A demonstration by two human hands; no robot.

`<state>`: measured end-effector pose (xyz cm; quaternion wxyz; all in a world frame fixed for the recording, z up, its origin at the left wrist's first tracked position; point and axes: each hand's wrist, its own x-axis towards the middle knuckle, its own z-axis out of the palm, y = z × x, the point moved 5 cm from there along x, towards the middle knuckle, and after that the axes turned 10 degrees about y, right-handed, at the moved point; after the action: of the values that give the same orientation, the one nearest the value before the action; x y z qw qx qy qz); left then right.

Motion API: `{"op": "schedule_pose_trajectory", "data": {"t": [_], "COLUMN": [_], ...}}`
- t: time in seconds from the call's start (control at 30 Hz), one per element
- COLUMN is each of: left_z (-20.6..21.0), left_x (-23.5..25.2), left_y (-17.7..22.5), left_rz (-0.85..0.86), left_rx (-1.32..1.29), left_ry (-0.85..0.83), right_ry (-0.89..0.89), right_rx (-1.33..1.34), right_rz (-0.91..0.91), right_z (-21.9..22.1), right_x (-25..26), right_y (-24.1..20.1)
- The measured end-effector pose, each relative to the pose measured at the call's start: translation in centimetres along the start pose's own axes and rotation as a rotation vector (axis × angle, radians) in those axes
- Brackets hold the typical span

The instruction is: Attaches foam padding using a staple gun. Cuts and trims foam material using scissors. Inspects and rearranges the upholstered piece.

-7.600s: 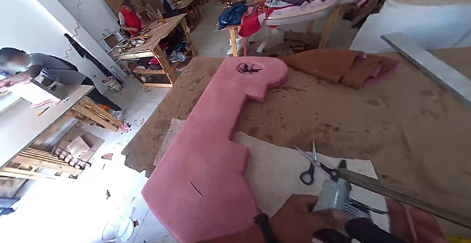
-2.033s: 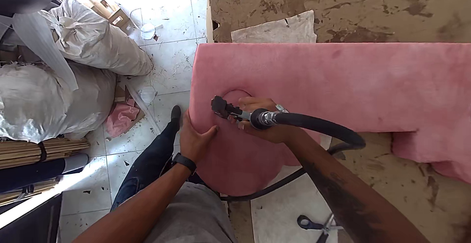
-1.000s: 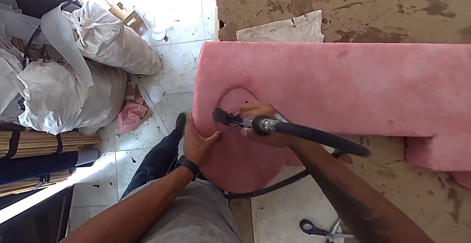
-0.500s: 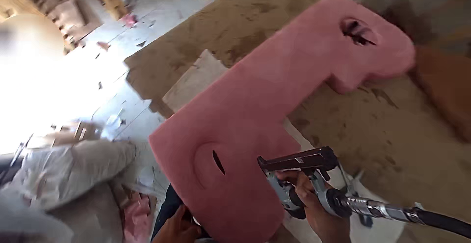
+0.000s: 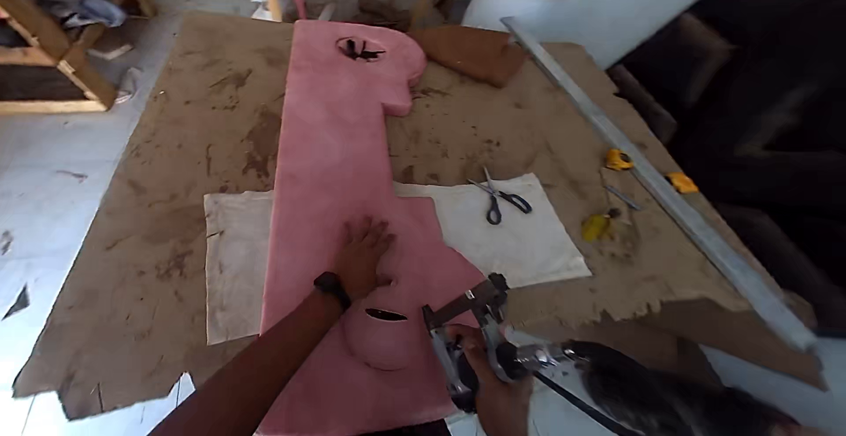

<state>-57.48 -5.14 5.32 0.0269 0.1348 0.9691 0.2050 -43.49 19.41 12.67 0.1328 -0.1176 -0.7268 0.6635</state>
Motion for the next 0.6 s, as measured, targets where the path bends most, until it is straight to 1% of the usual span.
{"op": "schedule_pose_trajectory", "data": {"t": [0.07, 0.2, 0.27, 0.33, 0.43, 0.6], "left_z": [0.1, 0.4, 0.8, 1.1, 1.7, 1.5], "left_x": [0.2, 1.5, 2.3, 2.1, 1.5, 1.8], "left_y": [0.4, 0.2, 0.3, -0.2, -1.0, -0.8], "left_rz": [0.074, 0.197, 0.267, 0.288, 0.305, 0.269], "left_rx": [0.021, 0.098, 0.122, 0.091, 0.048, 0.048], "left_ry": [-0.025, -0.093, -0.077, -0.036, 0.037, 0.002], "right_ry": [0.166, 0.315, 0.388, 0.454, 0.496, 0.530], "right_rx": [-0.019, -0.002, -0.027, -0.069, -0.144, -0.254], "right_rz": [-0.013, -0.034, -0.043, -0.038, -0.018, -0.010], "right_z": [1.6, 4.0, 5.0, 6.1, 7.4, 9.1], "right_x": [-1.9, -3.0, -3.4, -3.7, -4.0, -4.1], "right_y": [0.3, 0.6, 0.8, 1.2, 1.6, 1.1]}}
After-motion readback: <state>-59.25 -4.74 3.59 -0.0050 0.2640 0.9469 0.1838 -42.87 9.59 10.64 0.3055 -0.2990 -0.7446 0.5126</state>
